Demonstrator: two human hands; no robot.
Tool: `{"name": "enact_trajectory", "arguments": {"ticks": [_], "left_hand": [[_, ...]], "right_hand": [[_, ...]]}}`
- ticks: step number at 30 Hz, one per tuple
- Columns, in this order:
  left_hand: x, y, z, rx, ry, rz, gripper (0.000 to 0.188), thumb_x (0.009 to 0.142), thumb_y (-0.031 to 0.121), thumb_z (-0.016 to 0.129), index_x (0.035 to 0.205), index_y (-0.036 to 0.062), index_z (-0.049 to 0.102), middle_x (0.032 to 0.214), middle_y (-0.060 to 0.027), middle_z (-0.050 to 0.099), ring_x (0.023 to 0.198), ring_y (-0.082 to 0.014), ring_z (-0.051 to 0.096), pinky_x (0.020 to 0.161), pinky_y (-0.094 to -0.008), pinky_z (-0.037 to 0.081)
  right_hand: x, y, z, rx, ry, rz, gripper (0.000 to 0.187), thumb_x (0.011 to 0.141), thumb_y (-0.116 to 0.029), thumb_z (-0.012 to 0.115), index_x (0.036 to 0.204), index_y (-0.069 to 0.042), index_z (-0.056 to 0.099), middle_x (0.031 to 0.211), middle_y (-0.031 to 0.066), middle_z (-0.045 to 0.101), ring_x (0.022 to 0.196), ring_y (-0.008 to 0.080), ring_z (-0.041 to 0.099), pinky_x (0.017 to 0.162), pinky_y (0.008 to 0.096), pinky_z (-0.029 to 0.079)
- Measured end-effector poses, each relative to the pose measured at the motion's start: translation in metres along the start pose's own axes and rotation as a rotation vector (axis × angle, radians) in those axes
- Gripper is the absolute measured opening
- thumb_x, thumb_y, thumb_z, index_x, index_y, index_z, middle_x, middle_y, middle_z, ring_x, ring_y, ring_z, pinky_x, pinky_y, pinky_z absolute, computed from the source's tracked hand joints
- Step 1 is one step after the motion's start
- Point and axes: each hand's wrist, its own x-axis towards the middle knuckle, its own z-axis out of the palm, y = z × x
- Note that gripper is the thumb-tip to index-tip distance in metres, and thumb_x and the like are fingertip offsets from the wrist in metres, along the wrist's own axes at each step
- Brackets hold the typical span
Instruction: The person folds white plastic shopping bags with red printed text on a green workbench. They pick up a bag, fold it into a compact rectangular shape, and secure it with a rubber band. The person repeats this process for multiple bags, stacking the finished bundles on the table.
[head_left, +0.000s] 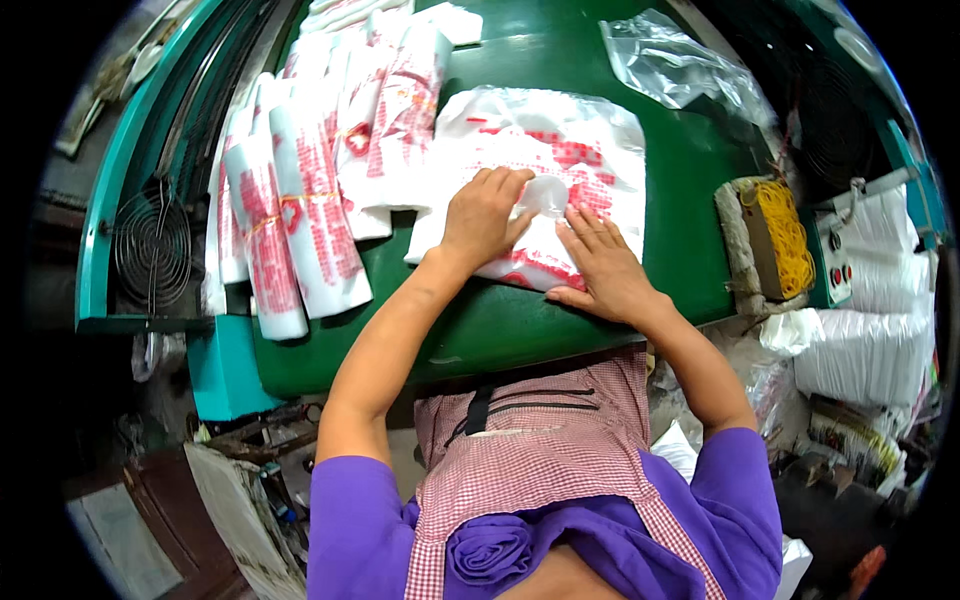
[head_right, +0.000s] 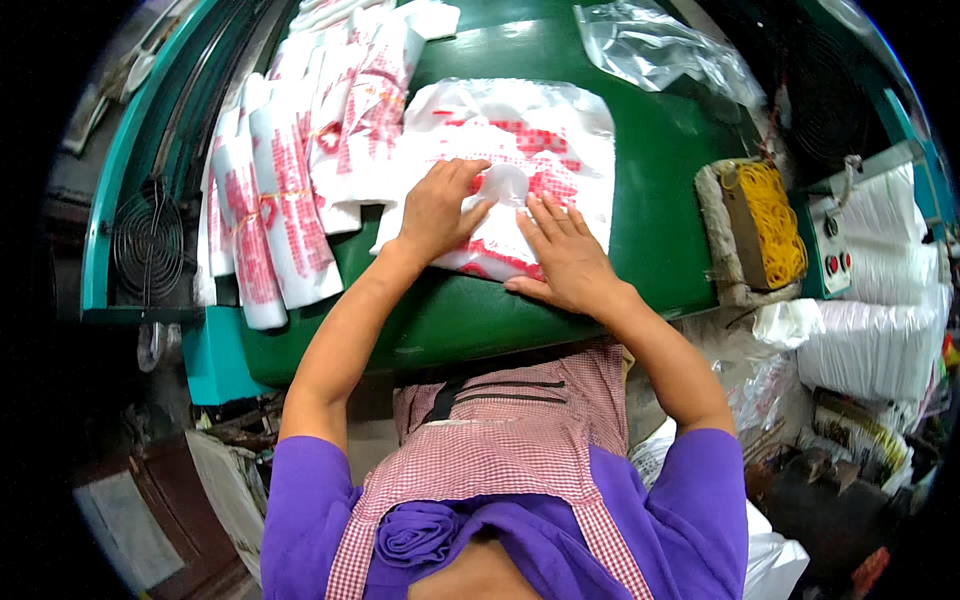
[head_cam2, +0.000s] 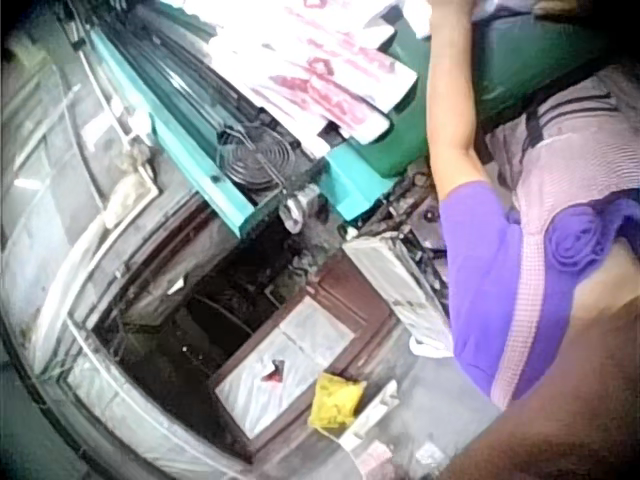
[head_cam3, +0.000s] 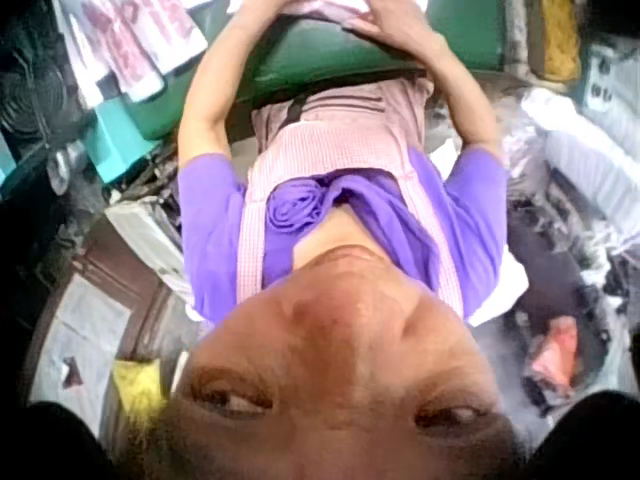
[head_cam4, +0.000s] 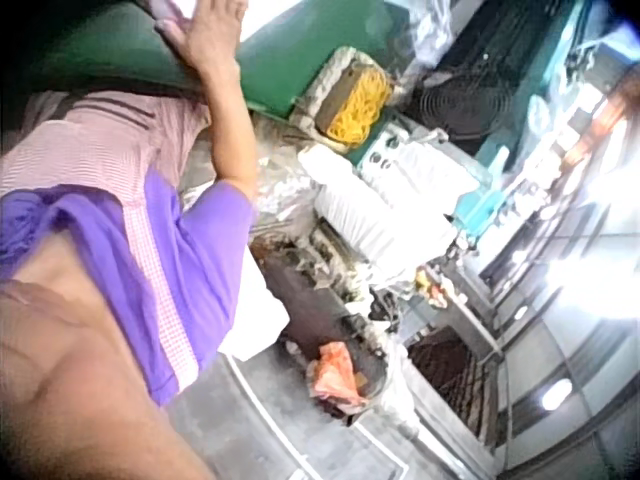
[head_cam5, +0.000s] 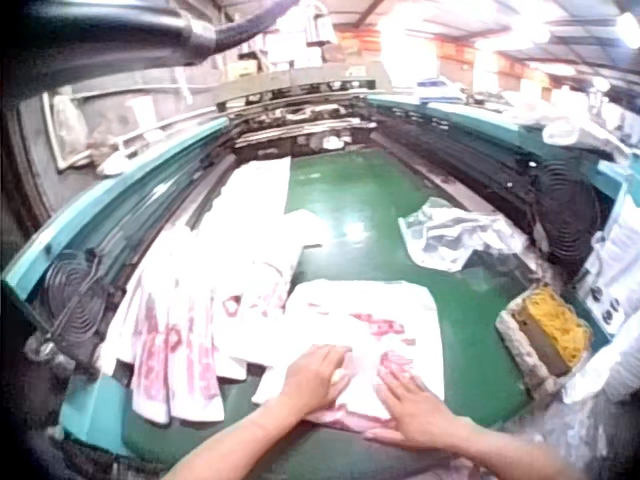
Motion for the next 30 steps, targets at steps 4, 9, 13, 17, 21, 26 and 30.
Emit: {"name": "enact_trajectory", "arguments": {"ticks": [4, 9, 13, 17, 21, 26, 30], "left_hand": [[-0.051, 0.027, -0.025, 0.086, -0.247, 0.226, 0.058, 0.068, 0.02, 0.069, 0.121, 0.0053, 0.052, 0.122, -0.0175, 0.052, 0.113, -0.032, 0.051, 0.101, -0.0455, 0.038], [-0.034, 0.019, 0.001, 0.227, -0.222, 0.14, 0.018, 0.07, 0.001, 0.055, 0.087, 0.0055, 0.054, 0.082, -0.0091, 0.056, 0.077, -0.0281, 0.058, 0.073, -0.0372, 0.047], [-0.014, 0.005, -0.011, 0.007, -0.329, -0.036, 0.029, 0.067, 0.002, 0.06, 0.096, 0.0055, 0.058, 0.089, -0.0144, 0.061, 0.081, -0.0364, 0.061, 0.07, -0.0445, 0.049], [-0.045, 0.004, -0.032, -0.369, -0.483, 0.086, 0.037, 0.066, -0.003, 0.057, 0.102, 0.0058, 0.062, 0.113, -0.0172, 0.056, 0.112, -0.0346, 0.05, 0.096, -0.0394, 0.042], [-0.05, 0.028, -0.074, -0.115, -0.938, 0.11, 0.029, 0.066, 0.015, 0.069, 0.094, 0.0082, 0.069, 0.148, -0.0164, 0.025, 0.138, -0.0422, 0.018, 0.109, -0.0549, 0.021], [-0.031, 0.008, -0.069, -0.176, -1.048, -0.1, 0.027, 0.067, 0.019, 0.071, 0.093, 0.0093, 0.068, 0.1, -0.0136, 0.063, 0.095, -0.0316, 0.059, 0.083, -0.041, 0.045], [-0.024, 0.041, -0.075, 0.189, -0.57, 0.414, 0.029, 0.057, 0.011, 0.07, 0.086, 0.0097, 0.064, 0.108, -0.0101, 0.056, 0.102, -0.0285, 0.054, 0.083, -0.0389, 0.045]], "right_hand": [[-0.008, 0.004, -0.001, 0.161, 0.113, -0.031, 0.068, 0.08, -0.04, 0.066, 0.13, 0.001, 0.044, 0.143, 0.023, 0.032, 0.136, 0.036, 0.026, 0.11, 0.0466, 0.023], [-0.048, -0.036, -0.017, 0.692, 0.324, -0.082, 0.044, 0.081, -0.009, 0.066, 0.122, 0.002, 0.052, 0.132, 0.0204, 0.048, 0.121, 0.0369, 0.048, 0.101, 0.0411, 0.039], [-0.068, -0.027, 0.01, 1.88, 0.096, 0.578, 0.06, 0.093, -0.031, 0.055, 0.136, 0.003, 0.032, 0.132, 0.0241, 0.047, 0.119, 0.0344, 0.051, 0.092, 0.04, 0.048], [-0.039, 0.029, 0.001, 2.199, 0.416, 0.568, 0.05, 0.088, -0.015, 0.058, 0.13, 0.003, 0.039, 0.126, 0.0208, 0.052, 0.11, 0.0284, 0.058, 0.091, 0.0387, 0.05], [-0.042, 0.027, -0.008, 1.572, 0.169, 0.417, 0.061, 0.072, 0.004, 0.063, 0.13, -0.002, 0.046, 0.127, 0.0132, 0.054, 0.116, 0.0262, 0.053, 0.099, 0.0385, 0.043], [-0.045, 0.015, -0.027, 0.484, -0.119, -0.336, 0.049, 0.082, 0.0, 0.055, 0.128, -0.017, 0.054, 0.141, 0.0139, 0.041, 0.133, 0.0282, 0.037, 0.111, 0.0411, 0.027], [-0.026, 0.051, -0.03, 0.136, -0.156, -0.432, 0.039, 0.086, -0.011, 0.05, 0.124, -0.014, 0.054, 0.142, 0.0115, 0.04, 0.133, 0.027, 0.036, 0.11, 0.0438, 0.028]]}}
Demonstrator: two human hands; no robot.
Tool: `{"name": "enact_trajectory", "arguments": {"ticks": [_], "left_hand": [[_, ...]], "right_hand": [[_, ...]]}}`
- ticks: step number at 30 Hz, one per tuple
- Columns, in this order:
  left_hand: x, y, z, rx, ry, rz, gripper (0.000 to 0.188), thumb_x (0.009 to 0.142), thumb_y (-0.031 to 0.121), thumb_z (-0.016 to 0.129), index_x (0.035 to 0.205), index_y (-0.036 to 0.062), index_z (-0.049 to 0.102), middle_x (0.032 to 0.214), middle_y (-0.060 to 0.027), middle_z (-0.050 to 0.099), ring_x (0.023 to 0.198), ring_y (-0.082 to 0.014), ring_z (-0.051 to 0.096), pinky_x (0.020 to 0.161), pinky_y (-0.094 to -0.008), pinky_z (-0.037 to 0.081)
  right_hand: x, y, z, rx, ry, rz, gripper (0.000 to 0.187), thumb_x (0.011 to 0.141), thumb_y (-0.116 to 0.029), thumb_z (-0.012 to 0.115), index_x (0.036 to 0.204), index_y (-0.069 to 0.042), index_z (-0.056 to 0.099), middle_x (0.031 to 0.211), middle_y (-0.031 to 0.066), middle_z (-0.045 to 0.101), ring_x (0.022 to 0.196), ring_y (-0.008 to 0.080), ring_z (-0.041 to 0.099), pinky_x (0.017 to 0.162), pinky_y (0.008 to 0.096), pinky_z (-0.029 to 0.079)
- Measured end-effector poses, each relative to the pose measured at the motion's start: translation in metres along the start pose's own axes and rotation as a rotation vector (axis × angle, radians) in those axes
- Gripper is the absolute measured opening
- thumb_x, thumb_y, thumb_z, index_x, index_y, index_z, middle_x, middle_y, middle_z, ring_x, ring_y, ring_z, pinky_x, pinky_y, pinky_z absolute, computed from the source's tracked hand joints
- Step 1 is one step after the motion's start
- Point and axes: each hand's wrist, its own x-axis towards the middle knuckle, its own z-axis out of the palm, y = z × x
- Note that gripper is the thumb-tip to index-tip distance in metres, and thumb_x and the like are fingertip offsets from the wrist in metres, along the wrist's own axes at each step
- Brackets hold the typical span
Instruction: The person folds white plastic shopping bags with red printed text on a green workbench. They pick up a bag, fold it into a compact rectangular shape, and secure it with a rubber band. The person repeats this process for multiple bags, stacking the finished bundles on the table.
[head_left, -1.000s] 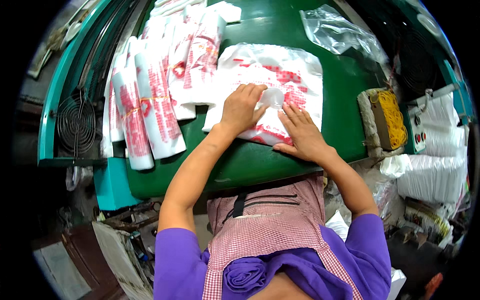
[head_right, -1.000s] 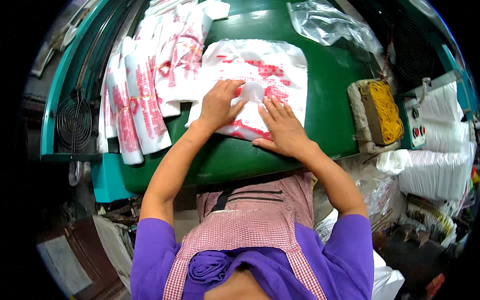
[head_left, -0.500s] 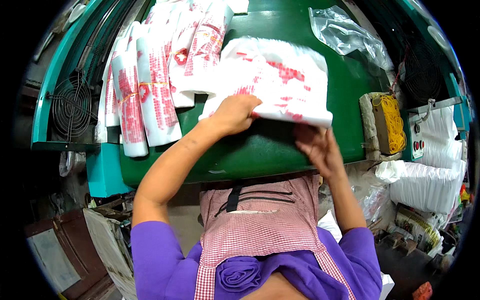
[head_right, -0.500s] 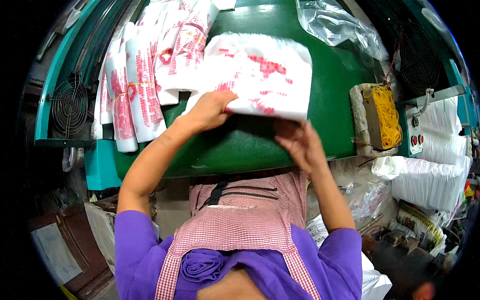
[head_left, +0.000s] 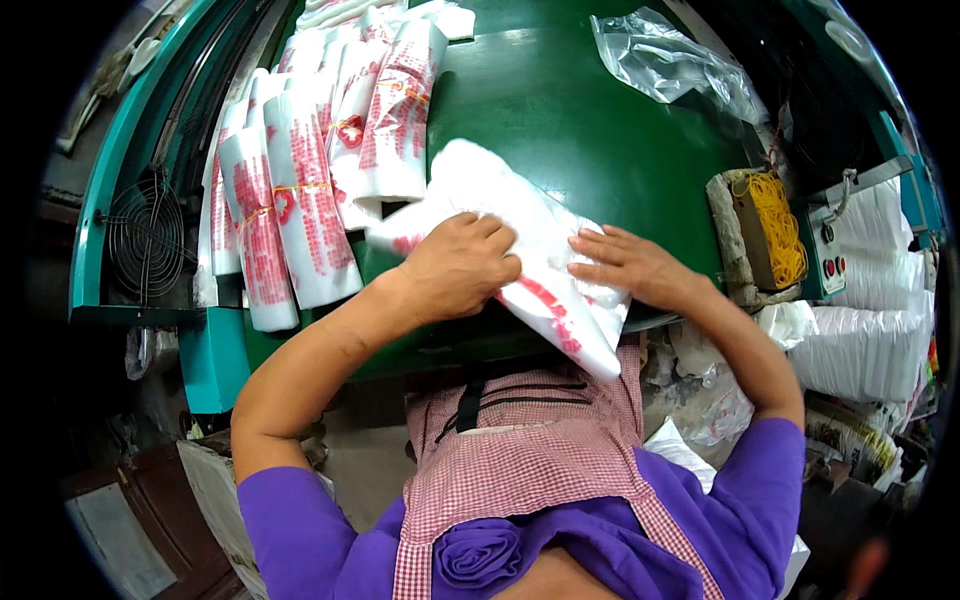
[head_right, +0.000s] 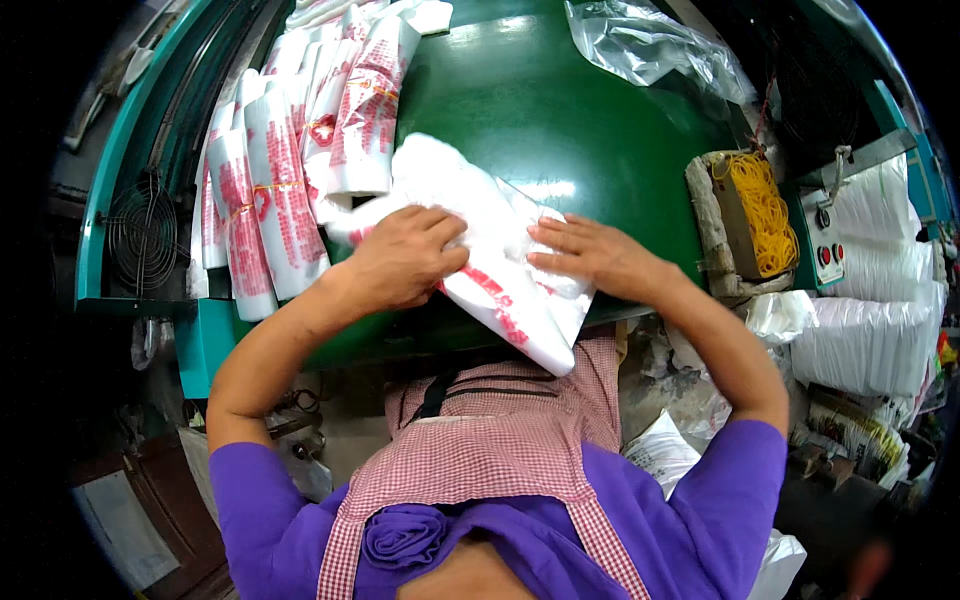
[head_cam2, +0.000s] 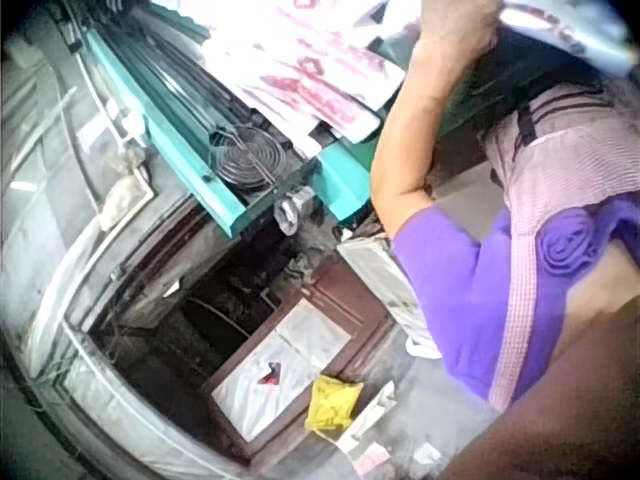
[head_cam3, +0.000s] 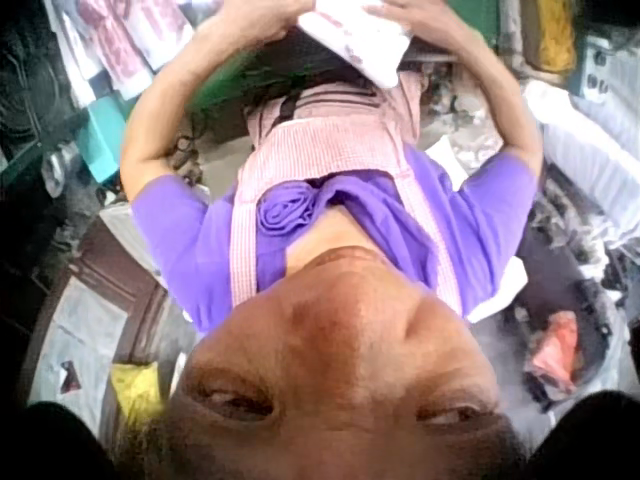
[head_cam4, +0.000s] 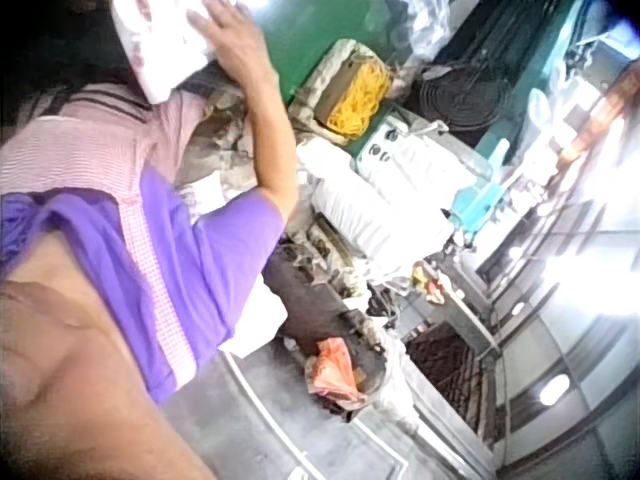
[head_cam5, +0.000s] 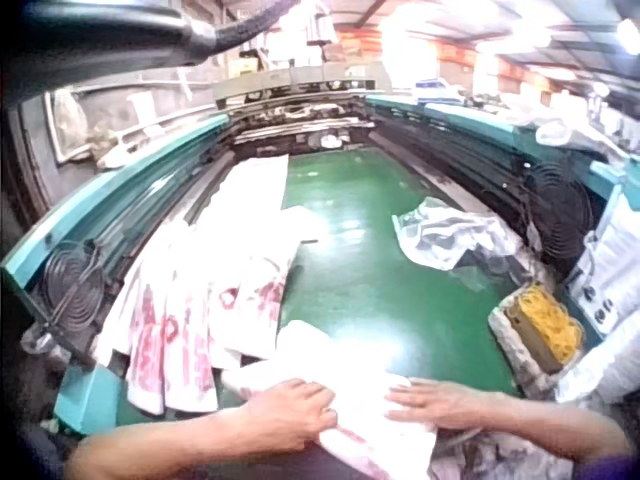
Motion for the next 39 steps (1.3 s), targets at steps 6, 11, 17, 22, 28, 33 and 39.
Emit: {"name": "enact_trajectory", "arguments": {"ticks": [6, 11, 17, 22, 28, 33, 39], "left_hand": [[0.037, -0.031, -0.001, -0.35, -0.424, -0.099, 0.029, 0.071, 0.028, 0.071, 0.091, 0.0066, 0.068, 0.135, -0.0139, 0.048, 0.127, -0.0388, 0.039, 0.103, -0.0586, 0.027], [0.018, -0.003, 0.021, -0.459, -0.27, -0.137, 0.024, 0.07, 0.017, 0.066, 0.084, -0.0018, 0.062, 0.119, -0.0197, 0.057, 0.099, -0.039, 0.057, 0.088, -0.0421, 0.046], [-0.018, 0.035, 0.016, -0.245, -0.146, -0.083, 0.055, 0.072, 0.018, 0.063, 0.125, 0.0097, 0.049, 0.129, -0.0199, 0.05, 0.115, -0.0449, 0.048, 0.095, -0.0481, 0.042], [-0.034, -0.017, 0.014, -0.471, -0.155, -0.491, 0.034, 0.085, 0.032, 0.059, 0.11, 0.0096, 0.056, 0.071, -0.0184, 0.063, 0.071, -0.0389, 0.061, 0.071, -0.0475, 0.048], [0.002, -0.034, 0.054, -0.272, 0.405, -0.318, 0.041, 0.081, 0.044, 0.062, 0.105, 0.0107, 0.061, 0.081, -0.0113, 0.058, 0.077, -0.0293, 0.058, 0.068, -0.0409, 0.048], [0.033, -0.011, 0.037, -0.557, -0.118, -0.305, 0.076, 0.068, 0.056, 0.071, 0.123, 0.007, 0.05, 0.091, -0.0191, 0.061, 0.086, -0.0367, 0.06, 0.075, -0.0439, 0.048], [0.046, -0.019, 0.05, -0.79, -0.165, -0.175, 0.067, 0.072, 0.053, 0.069, 0.118, 0.0084, 0.051, 0.083, -0.021, 0.064, 0.081, -0.0398, 0.062, 0.071, -0.0473, 0.048]], "right_hand": [[0.005, 0.002, -0.017, 0.14, -0.153, -0.081, 0.048, 0.079, 0.004, 0.049, 0.125, -0.008, 0.052, 0.142, 0.0132, 0.04, 0.135, 0.0286, 0.033, 0.11, 0.0442, 0.026], [-0.011, -0.017, -0.045, 0.8, -0.107, 0.514, 0.043, 0.087, -0.015, 0.053, 0.129, -0.006, 0.051, 0.135, 0.0204, 0.045, 0.129, 0.036, 0.04, 0.105, 0.0438, 0.032], [0.004, -0.074, -0.021, -0.052, -0.141, 0.272, 0.059, 0.076, -0.044, 0.068, 0.118, -0.004, 0.057, 0.133, 0.0233, 0.045, 0.124, 0.0417, 0.041, 0.1, 0.0475, 0.037], [0.017, -0.025, -0.032, 0.421, -0.039, 0.69, 0.036, 0.082, -0.039, 0.063, 0.089, -0.004, 0.065, 0.078, 0.0171, 0.065, 0.074, 0.0371, 0.061, 0.068, 0.0443, 0.047], [0.031, 0.023, -0.014, 0.547, 0.179, 0.714, 0.037, 0.078, -0.03, 0.07, 0.101, -0.002, 0.063, 0.087, 0.0157, 0.065, 0.081, 0.0285, 0.064, 0.071, 0.0366, 0.049], [0.032, 0.148, -0.066, -0.007, 0.725, 0.827, 0.074, 0.077, -0.039, 0.071, 0.136, -0.006, 0.039, 0.141, 0.0244, 0.035, 0.131, 0.0336, 0.035, 0.107, 0.0403, 0.031], [-0.035, 0.338, -0.078, -0.083, 0.52, 1.516, 0.103, 0.064, -0.068, 0.066, 0.145, -0.02, 0.026, 0.145, 0.0288, 0.024, 0.131, 0.0486, 0.027, 0.104, 0.0562, 0.027]]}}
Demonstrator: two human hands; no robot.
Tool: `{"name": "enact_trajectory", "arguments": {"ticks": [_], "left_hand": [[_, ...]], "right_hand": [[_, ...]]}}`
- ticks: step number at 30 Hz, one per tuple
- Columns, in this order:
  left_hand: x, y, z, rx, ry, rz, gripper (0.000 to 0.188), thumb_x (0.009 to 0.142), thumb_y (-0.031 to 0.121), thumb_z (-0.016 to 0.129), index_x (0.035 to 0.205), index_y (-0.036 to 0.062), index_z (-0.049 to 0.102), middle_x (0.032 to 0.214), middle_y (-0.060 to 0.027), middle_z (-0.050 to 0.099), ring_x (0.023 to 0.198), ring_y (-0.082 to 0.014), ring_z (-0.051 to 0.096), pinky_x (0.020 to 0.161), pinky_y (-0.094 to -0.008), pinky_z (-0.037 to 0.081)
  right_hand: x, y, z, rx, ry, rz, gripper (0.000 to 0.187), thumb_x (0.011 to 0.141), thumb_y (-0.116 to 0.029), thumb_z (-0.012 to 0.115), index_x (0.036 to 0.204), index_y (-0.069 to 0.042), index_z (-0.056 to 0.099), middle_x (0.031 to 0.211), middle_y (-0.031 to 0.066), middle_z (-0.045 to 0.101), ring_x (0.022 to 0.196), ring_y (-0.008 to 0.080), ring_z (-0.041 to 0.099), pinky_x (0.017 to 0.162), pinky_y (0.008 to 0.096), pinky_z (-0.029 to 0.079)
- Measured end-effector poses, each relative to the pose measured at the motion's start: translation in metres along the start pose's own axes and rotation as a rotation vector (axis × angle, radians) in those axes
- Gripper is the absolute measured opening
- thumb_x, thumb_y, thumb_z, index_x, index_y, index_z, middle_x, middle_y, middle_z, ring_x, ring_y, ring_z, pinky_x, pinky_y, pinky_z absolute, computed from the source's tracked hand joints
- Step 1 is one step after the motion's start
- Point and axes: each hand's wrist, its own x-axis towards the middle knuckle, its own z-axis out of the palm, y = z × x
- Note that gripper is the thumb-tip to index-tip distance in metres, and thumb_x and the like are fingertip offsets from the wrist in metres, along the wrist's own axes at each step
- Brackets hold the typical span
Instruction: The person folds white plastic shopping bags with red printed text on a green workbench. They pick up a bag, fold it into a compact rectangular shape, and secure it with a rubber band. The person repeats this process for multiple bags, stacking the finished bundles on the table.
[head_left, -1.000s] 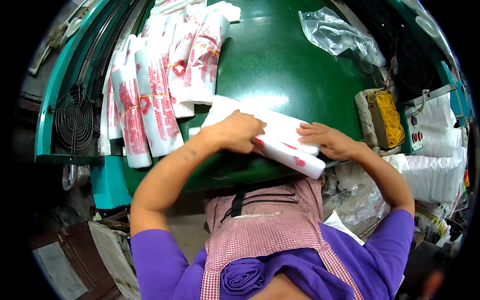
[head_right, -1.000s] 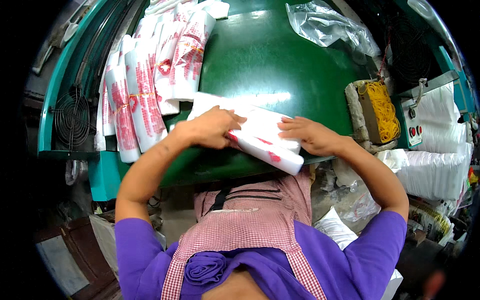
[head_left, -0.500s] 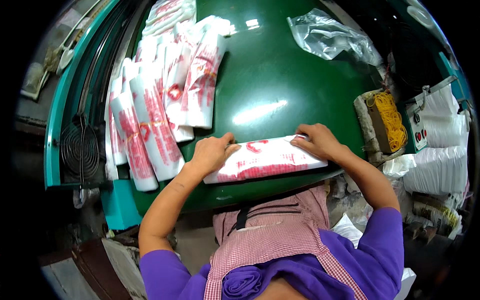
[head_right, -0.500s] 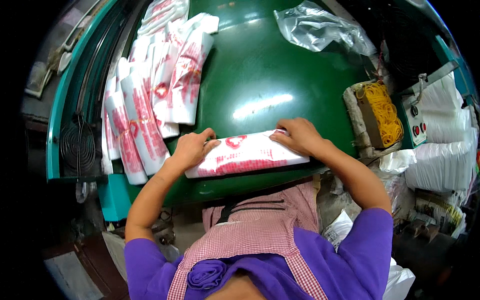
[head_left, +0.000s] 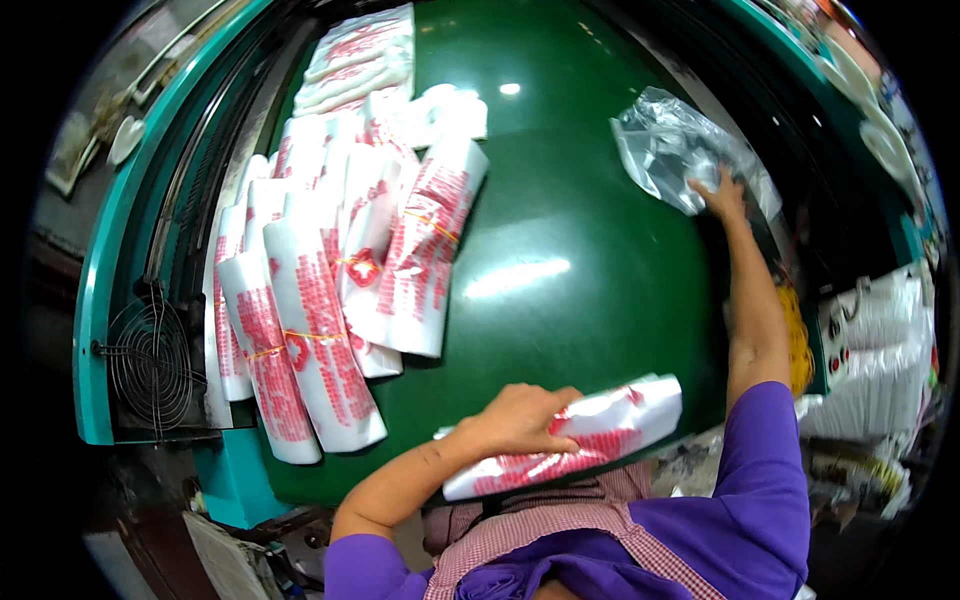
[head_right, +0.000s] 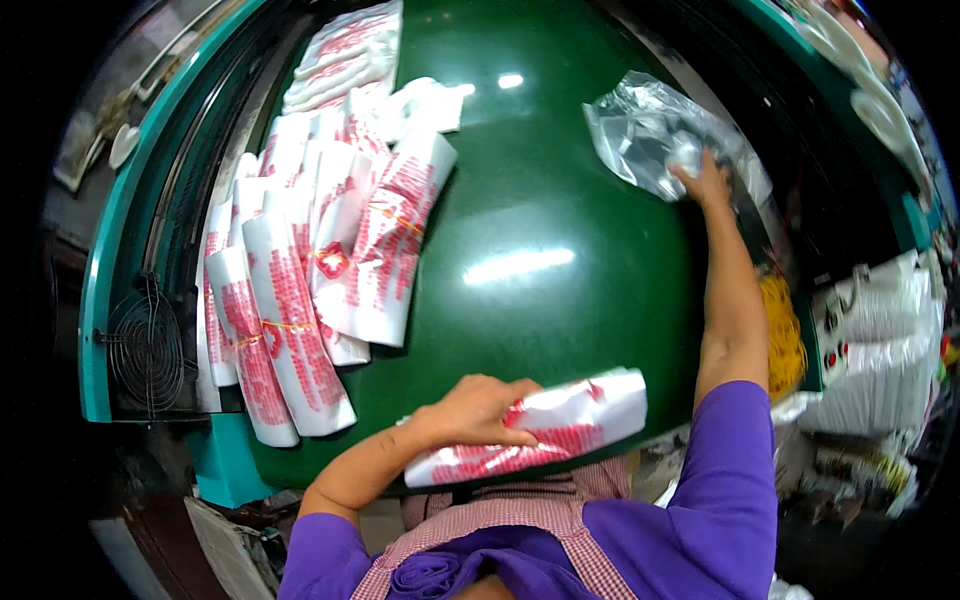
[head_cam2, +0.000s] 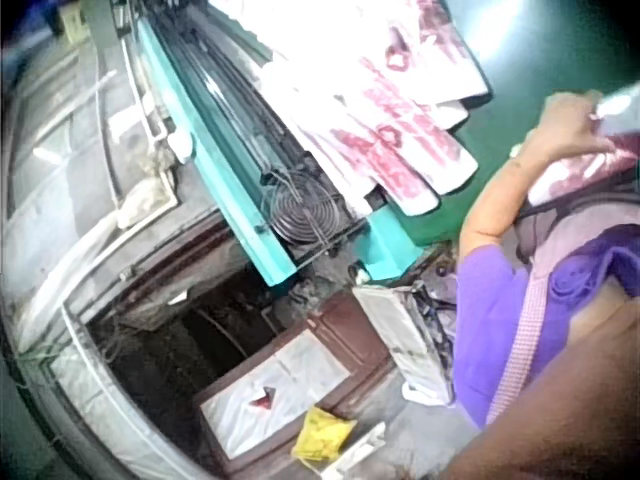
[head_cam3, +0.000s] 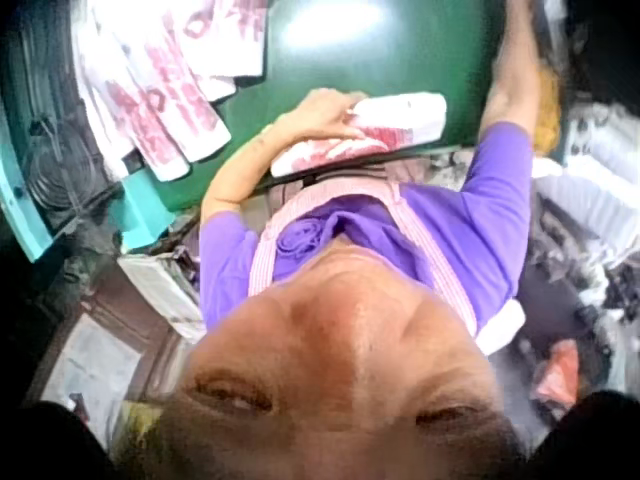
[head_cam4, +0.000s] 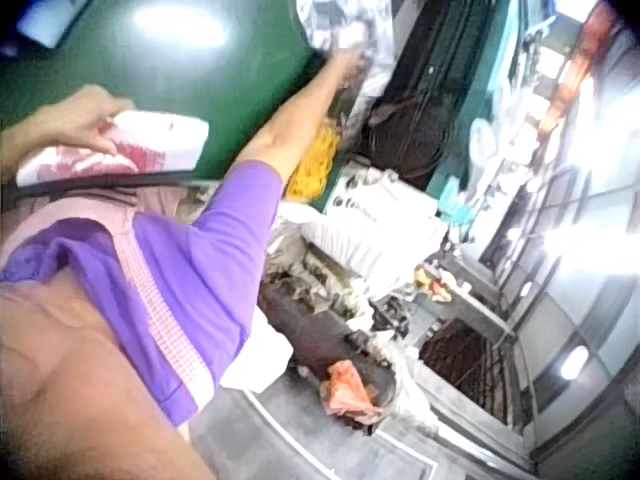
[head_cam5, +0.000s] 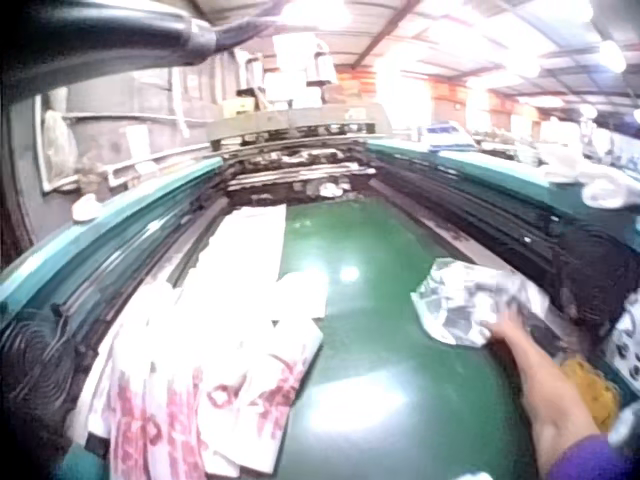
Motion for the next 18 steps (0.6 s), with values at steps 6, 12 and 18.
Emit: {"name": "enact_trajectory", "arguments": {"ticks": [6, 12, 18], "left_hand": [[0.008, -0.022, 0.009, -0.135, 0.032, 0.001, 0.058, 0.077, 0.051, 0.065, 0.117, 0.0115, 0.05, 0.075, -0.0167, 0.064, 0.071, -0.0379, 0.063, 0.063, -0.0472, 0.048], [0.003, -0.019, -0.001, -0.274, 0.029, -0.003, 0.05, 0.075, 0.036, 0.07, 0.108, 0.0057, 0.05, 0.069, -0.0168, 0.063, 0.069, -0.0377, 0.063, 0.06, -0.0468, 0.048], [0.003, -0.028, 0.004, -0.365, 0.034, 0.026, 0.051, 0.075, 0.04, 0.07, 0.11, 0.007, 0.052, 0.071, -0.0167, 0.063, 0.071, -0.0371, 0.063, 0.062, -0.0448, 0.049]], "right_hand": [[0.031, -0.164, 0.086, 0.154, 0.202, -0.383, 0.033, 0.072, -0.018, 0.054, 0.098, -0.001, 0.065, 0.098, 0.0248, 0.063, 0.094, 0.0401, 0.06, 0.083, 0.0446, 0.047], [-0.02, -0.425, 0.109, 0.074, -0.332, -0.568, 0.077, 0.068, -0.06, 0.068, 0.112, 0.002, 0.061, 0.11, 0.0266, 0.06, 0.108, 0.0396, 0.056, 0.09, 0.0408, 0.045], [-0.067, -0.463, 0.145, -0.149, -0.207, -0.739, 0.044, 0.08, -0.031, 0.057, 0.118, -0.008, 0.056, 0.114, 0.0239, 0.058, 0.103, 0.0399, 0.059, 0.088, 0.0473, 0.047]]}}
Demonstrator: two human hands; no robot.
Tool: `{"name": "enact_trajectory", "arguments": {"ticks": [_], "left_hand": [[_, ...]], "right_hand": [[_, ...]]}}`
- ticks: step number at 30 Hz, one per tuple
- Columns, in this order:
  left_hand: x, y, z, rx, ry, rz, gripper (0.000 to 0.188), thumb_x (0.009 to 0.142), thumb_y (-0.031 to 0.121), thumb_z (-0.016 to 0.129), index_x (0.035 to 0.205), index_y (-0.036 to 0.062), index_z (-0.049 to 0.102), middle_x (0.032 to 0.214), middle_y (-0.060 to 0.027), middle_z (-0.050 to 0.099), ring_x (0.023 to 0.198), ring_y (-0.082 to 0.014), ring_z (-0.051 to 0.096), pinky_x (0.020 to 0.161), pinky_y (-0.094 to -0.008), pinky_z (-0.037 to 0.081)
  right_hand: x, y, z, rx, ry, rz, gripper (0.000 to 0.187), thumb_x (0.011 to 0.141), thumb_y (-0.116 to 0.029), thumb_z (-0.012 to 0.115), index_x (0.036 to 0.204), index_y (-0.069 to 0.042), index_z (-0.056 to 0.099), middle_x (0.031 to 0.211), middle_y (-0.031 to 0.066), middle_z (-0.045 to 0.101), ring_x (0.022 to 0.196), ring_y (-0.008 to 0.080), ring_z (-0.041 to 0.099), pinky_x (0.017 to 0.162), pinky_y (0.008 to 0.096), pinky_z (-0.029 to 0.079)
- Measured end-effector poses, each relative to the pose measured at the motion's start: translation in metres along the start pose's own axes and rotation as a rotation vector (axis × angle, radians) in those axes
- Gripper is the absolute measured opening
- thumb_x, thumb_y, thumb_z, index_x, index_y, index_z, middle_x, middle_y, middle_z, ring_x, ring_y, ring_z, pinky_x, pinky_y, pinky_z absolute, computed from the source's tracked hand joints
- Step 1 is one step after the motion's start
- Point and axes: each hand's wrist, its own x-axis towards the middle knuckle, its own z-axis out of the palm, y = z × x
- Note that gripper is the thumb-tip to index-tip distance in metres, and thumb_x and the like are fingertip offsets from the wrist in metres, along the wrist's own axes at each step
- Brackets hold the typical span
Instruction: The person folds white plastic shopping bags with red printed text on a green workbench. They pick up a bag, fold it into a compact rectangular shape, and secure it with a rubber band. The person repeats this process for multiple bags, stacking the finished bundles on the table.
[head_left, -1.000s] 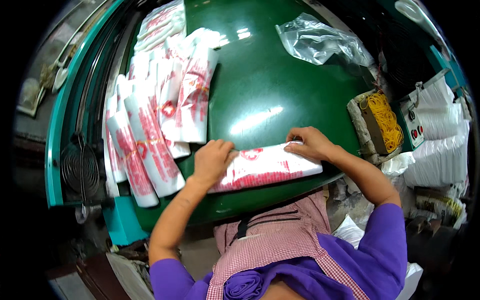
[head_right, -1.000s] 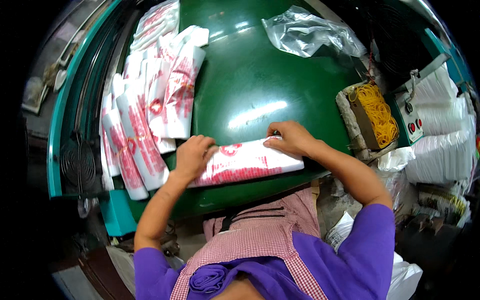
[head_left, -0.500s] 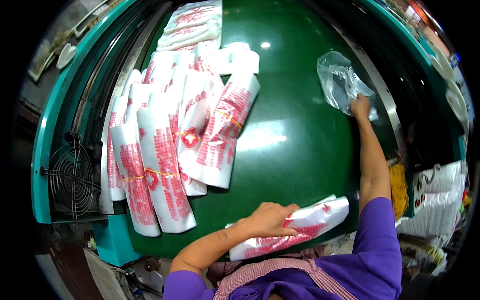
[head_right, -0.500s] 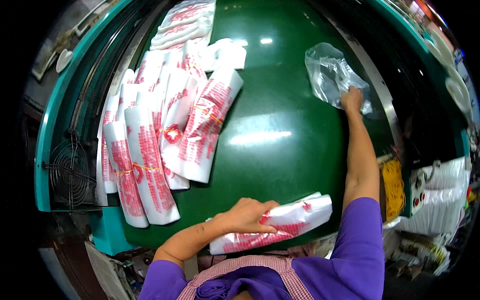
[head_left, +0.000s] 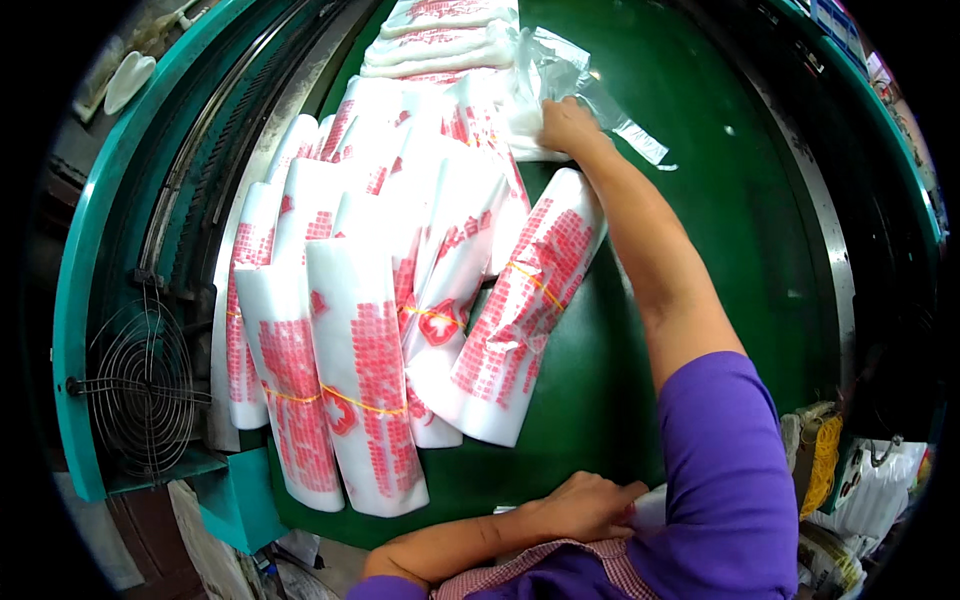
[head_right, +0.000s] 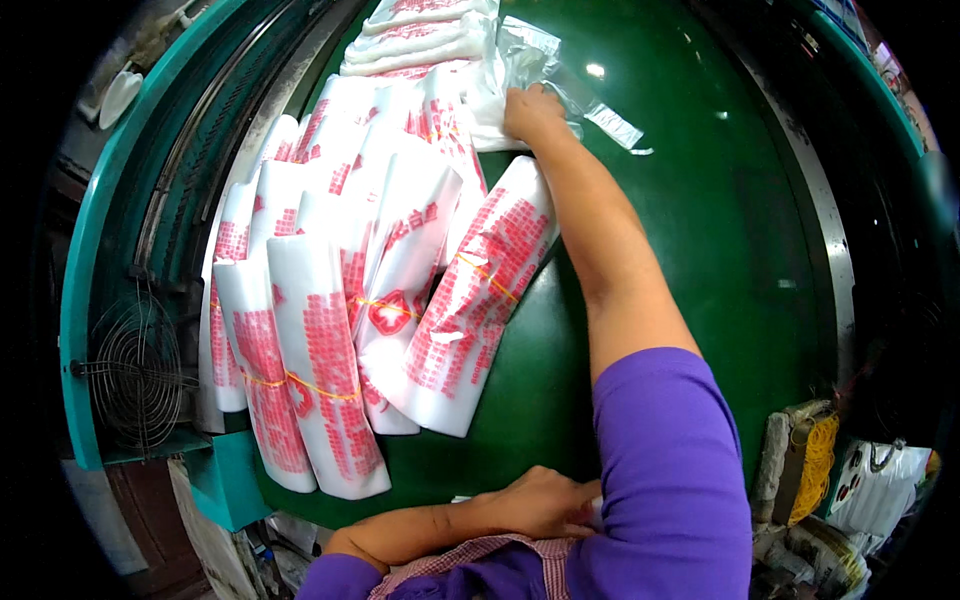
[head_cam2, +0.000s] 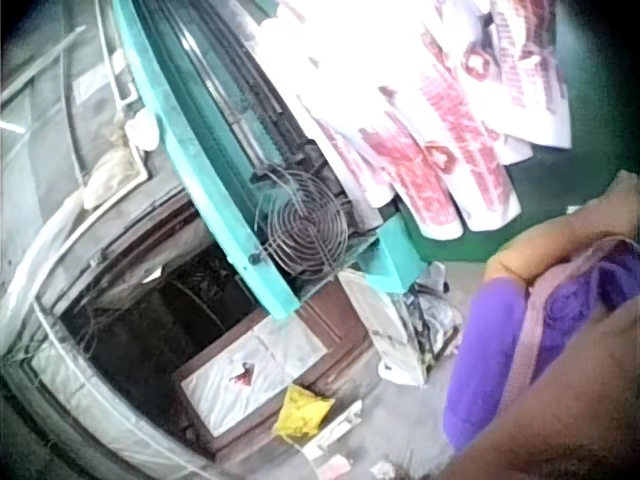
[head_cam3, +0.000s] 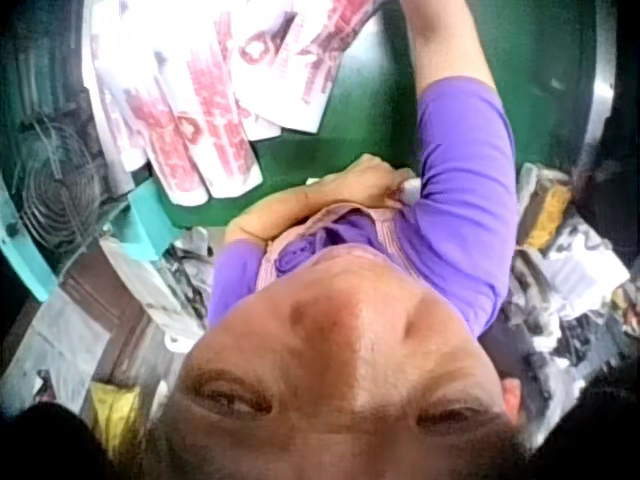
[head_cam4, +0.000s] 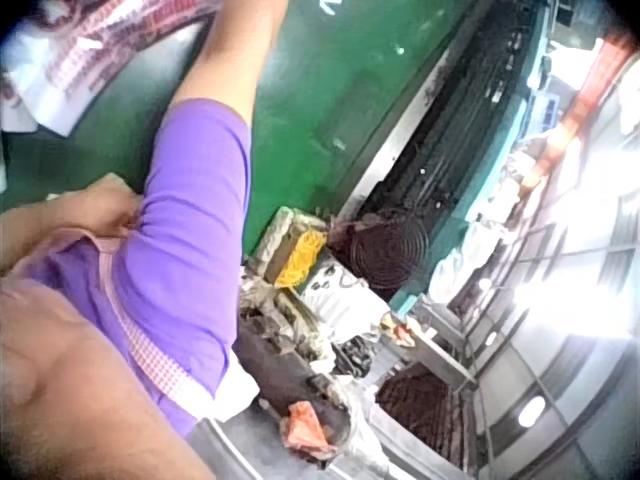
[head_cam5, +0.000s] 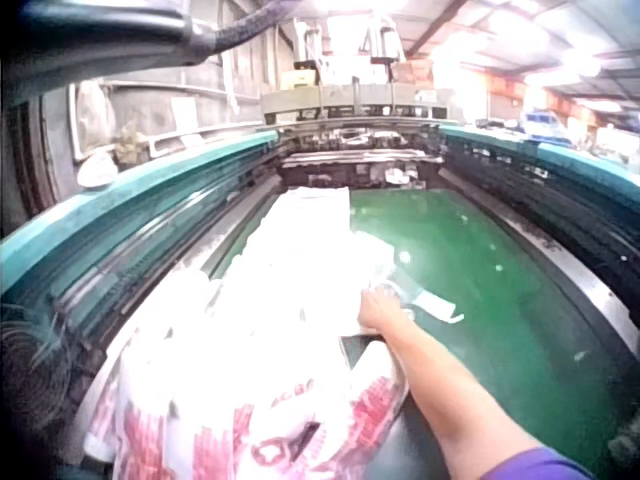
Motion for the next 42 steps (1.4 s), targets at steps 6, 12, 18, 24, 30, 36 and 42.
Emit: {"name": "enact_trajectory", "arguments": {"ticks": [6, 12, 18, 24, 30, 36, 42], "left_hand": [[0.004, -0.001, 0.006, 0.184, -0.022, 0.011, 0.059, 0.076, 0.052, 0.066, 0.118, 0.0136, 0.05, 0.074, -0.0189, 0.063, 0.071, -0.0396, 0.062, 0.063, -0.0476, 0.048], [-0.006, -0.009, 0.0, -0.117, 0.125, -0.09, 0.057, 0.067, 0.032, 0.079, 0.112, 0.0027, 0.057, 0.091, -0.0151, 0.066, 0.081, -0.0244, 0.066, 0.072, -0.0339, 0.051], [-0.001, 0.019, 0.025, -0.157, 0.324, -0.247, 0.047, 0.064, 0.012, 0.079, 0.104, -0.0017, 0.059, 0.09, -0.006, 0.064, 0.078, -0.0136, 0.058, 0.075, -0.0277, 0.047], [0.002, 0.027, 0.035, -0.176, 0.437, -0.271, 0.044, 0.067, 0.009, 0.077, 0.105, -0.0027, 0.058, 0.092, -0.006, 0.063, 0.082, -0.0138, 0.058, 0.078, -0.0288, 0.047], [0.012, 0.03, 0.042, -0.105, 0.522, -0.303, 0.049, 0.068, 0.015, 0.077, 0.109, -0.0036, 0.056, 0.099, -0.0077, 0.063, 0.087, -0.0158, 0.058, 0.082, -0.0292, 0.046], [0.003, 0.022, 0.045, -0.128, 0.586, -0.362, 0.061, 0.071, 0.021, 0.078, 0.12, -0.0037, 0.051, 0.104, -0.0082, 0.062, 0.093, -0.0163, 0.059, 0.086, -0.03, 0.045], [-0.001, 0.019, 0.045, 0.043, 0.598, -0.46, 0.055, 0.069, 0.021, 0.078, 0.114, -0.0029, 0.056, 0.1, -0.0085, 0.065, 0.091, -0.0169, 0.06, 0.085, -0.032, 0.047]], "right_hand": [[-0.073, 0.18, -0.02, 0.146, 0.092, 0.199, 0.029, 0.078, -0.009, 0.053, 0.105, -0.005, 0.063, 0.107, 0.0199, 0.064, 0.1, 0.0364, 0.06, 0.088, 0.0442, 0.046], [-0.33, 0.204, -0.147, 0.89, 0.257, -0.034, 0.022, 0.078, -0.015, 0.064, 0.097, -0.005, 0.064, 0.088, 0.0053, 0.064, 0.083, 0.018, 0.061, 0.081, 0.0334, 0.048], [-0.646, 0.301, -0.226, 1.109, 0.741, 0.233, 0.031, 0.085, -0.016, 0.062, 0.112, -0.001, 0.06, 0.108, 0.0109, 0.063, 0.097, 0.0213, 0.063, 0.086, 0.0348, 0.052], [-0.765, 0.422, -0.177, 1.067, 1.529, 0.778, 0.031, 0.082, -0.008, 0.066, 0.109, 0.006, 0.059, 0.097, 0.0125, 0.065, 0.087, 0.0205, 0.064, 0.076, 0.0286, 0.054], [-0.755, 0.547, -0.001, 0.248, 1.081, 1.344, 0.041, 0.075, -0.026, 0.066, 0.101, 0.004, 0.057, 0.097, 0.026, 0.063, 0.091, 0.0414, 0.06, 0.081, 0.0434, 0.047], [-0.731, 0.524, 0.118, 0.068, -0.337, 1.179, 0.03, 0.088, -0.022, 0.044, 0.102, -0.004, 0.063, 0.108, 0.022, 0.062, 0.103, 0.0366, 0.058, 0.087, 0.044, 0.047], [-0.76, 0.55, 0.138, -0.054, -0.428, 0.843, 0.032, 0.083, -0.028, 0.05, 0.102, -0.005, 0.063, 0.108, 0.0209, 0.061, 0.103, 0.0341, 0.058, 0.087, 0.0429, 0.047]]}}
